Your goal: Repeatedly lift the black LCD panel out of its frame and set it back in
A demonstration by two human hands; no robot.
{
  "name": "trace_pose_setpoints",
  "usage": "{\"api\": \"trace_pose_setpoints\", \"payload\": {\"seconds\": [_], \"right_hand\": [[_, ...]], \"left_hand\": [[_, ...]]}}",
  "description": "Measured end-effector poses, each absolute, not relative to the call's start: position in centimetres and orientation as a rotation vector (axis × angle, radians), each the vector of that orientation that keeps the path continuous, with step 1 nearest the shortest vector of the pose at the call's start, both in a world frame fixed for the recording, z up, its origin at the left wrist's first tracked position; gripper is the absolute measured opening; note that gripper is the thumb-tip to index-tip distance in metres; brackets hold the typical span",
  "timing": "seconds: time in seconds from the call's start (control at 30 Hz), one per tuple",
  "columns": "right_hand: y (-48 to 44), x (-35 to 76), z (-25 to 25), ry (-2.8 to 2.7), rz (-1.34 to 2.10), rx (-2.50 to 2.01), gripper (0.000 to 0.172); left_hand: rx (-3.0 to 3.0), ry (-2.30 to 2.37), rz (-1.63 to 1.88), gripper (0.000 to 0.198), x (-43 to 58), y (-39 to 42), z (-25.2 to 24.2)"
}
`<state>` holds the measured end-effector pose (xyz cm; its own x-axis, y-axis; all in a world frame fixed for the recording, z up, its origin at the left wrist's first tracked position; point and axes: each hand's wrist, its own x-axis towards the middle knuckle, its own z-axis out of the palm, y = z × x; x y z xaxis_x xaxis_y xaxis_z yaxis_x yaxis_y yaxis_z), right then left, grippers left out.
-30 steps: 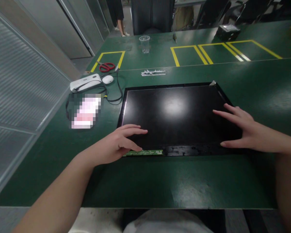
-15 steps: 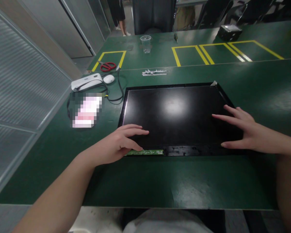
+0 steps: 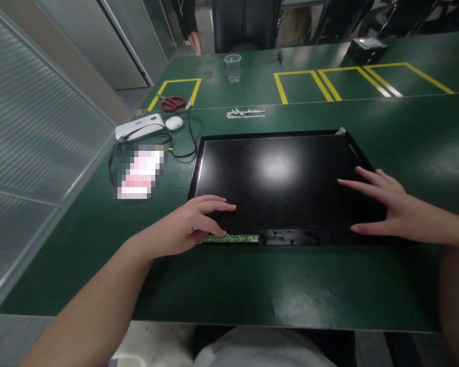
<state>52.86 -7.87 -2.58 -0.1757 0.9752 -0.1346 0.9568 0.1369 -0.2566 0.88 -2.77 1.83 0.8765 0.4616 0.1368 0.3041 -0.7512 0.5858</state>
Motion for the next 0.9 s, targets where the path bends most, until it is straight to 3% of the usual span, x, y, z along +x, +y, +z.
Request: {"api": "trace_pose_setpoints", "payload": {"seconds": [0.27, 0.5, 0.63, 0.77, 0.9], "right_hand": [[-7.3, 53.3, -1.8, -2.234, 0.468, -1.905, 0.102], [-6.0, 53.5, -2.0, -1.828, 0.317, -2.095, 0.081], [-5.4, 54.1, -2.3, -1.653, 0.379, -2.294, 0.075], [-5.3, 53.5, -2.0, -1.633, 0.334, -2.312, 0.066], [-5.3, 52.7, -2.2, -1.573, 0.290, -2.319, 0.060]], "left_hand": [[2.456, 0.792, 0.462, 0.023, 1.0, -2.9, 2.4], [2.438, 1.540, 0.641, 0.050, -0.6, -1.5, 2.0], [2.444, 1.908, 0.380, 0.062, -1.5, -0.4, 0.3], [2.415, 1.914, 0.154, 0.062, -1.3, -0.3, -0.6], [2.404, 1.745, 0.207, 0.059, -1.1, -0.1, -0.6]]}}
